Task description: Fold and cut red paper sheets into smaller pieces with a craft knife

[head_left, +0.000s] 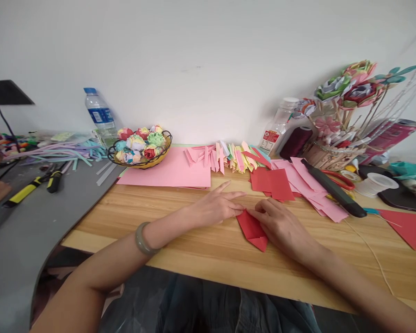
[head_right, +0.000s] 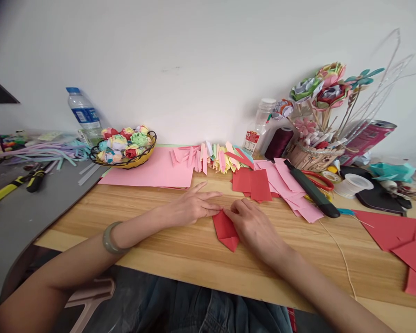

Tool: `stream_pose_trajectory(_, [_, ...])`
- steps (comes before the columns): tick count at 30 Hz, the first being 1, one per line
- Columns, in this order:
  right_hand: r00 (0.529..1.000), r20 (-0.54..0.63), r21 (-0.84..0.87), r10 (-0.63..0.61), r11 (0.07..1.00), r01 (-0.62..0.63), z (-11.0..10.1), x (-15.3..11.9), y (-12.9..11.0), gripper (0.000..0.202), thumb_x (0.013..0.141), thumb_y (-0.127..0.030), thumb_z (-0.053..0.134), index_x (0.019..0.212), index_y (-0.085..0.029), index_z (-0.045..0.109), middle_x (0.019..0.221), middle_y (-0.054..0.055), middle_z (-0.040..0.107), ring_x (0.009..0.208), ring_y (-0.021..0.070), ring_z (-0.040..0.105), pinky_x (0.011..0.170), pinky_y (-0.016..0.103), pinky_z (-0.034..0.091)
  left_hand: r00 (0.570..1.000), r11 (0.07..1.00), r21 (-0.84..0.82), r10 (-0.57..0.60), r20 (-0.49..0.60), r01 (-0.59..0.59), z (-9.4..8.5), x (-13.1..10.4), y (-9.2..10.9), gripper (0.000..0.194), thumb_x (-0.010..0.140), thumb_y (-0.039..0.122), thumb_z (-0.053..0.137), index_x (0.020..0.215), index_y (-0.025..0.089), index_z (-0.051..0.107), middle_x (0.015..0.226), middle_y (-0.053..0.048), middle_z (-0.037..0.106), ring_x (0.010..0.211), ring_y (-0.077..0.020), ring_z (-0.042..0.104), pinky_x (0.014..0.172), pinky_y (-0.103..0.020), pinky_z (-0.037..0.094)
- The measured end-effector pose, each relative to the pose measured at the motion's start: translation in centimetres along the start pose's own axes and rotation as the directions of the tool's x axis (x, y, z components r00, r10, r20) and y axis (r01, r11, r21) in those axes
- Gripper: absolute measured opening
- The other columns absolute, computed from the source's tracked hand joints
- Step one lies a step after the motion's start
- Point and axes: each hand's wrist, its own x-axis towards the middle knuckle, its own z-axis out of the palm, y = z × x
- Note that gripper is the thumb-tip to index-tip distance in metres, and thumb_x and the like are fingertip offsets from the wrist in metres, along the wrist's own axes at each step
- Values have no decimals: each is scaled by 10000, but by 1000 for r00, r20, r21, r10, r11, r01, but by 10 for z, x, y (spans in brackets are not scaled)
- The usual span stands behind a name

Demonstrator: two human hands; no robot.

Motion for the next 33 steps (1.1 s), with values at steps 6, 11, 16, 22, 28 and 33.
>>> stream_pose_trajectory(6, [999, 17, -23, 28, 999, -27, -19, -21, 13, 258, 863, -139, 417, 922, -202, 659, 829, 70, 567, 755, 185, 526, 649, 342, 438, 997, 999, 46, 18, -72, -15, 0, -3, 1, 312, 844, 83, 476, 1095, 213, 607, 1156, -11, 628, 1256, -207, 396, 1088, -529, 129])
stream_pose_trajectory(11, [991, -14, 69, 132, 989, -131, -27, -36, 13, 189, 853, -211, 445, 928, -189, 617, 943, 88, 596, 817, 183, 576, 663, 317, 477, 977, 990, 144, 37, -212, -6, 2, -6, 6, 213, 860, 167, 474, 937, 204, 669, 999, -15, 691, 1146, -226, 492, 1068, -543, 173])
stream_pose_trajectory(16, [989, 28, 108, 143, 983, -145, -23, -34, 6, 169, 860, -225, 447, 959, -207, 583, 899, 62, 636, 827, 174, 600, 702, 313, 495, 966, 981, 194, 52, -251, -3, 1, -5, 11, 198, 862, 202, 490, 819, 202, 683, 884, -21, 698, 1077, -205, 528, 1034, -467, 279])
stream_pose_trajectory(22, [996, -86, -57, -35, 998, 30, -25, -34, 3, 194, 867, -197, 437, 945, -187, 614, 919, 91, 650, 902, 209, 593, 747, 356, 485, 966, 983, 162, 126, -227, -90, -5, -3, 12, 287, 887, 291, 461, 745, 160, 672, 780, -41, 664, 914, -175, 567, 931, -351, 393])
stream_pose_trajectory(28, [992, -17, -111, -126, 986, 123, -25, -34, 4, 248, 900, -187, 402, 996, -150, 627, 946, 95, 651, 857, 191, 592, 723, 334, 498, 955, 968, 234, 155, -253, -95, -5, 0, 14, 284, 886, 247, 465, 688, 148, 644, 726, -43, 633, 836, -167, 557, 848, -316, 426])
stream_pose_trajectory(33, [979, -19, -194, -201, 962, 193, -20, -26, 18, 273, 897, -115, 368, 1006, -122, 618, 939, 109, 654, 888, 213, 580, 736, 362, 488, 959, 949, 314, 106, -262, -19, 3, 4, 15, 299, 890, 213, 446, 646, 138, 600, 683, -43, 592, 759, -164, 548, 724, -294, 455])
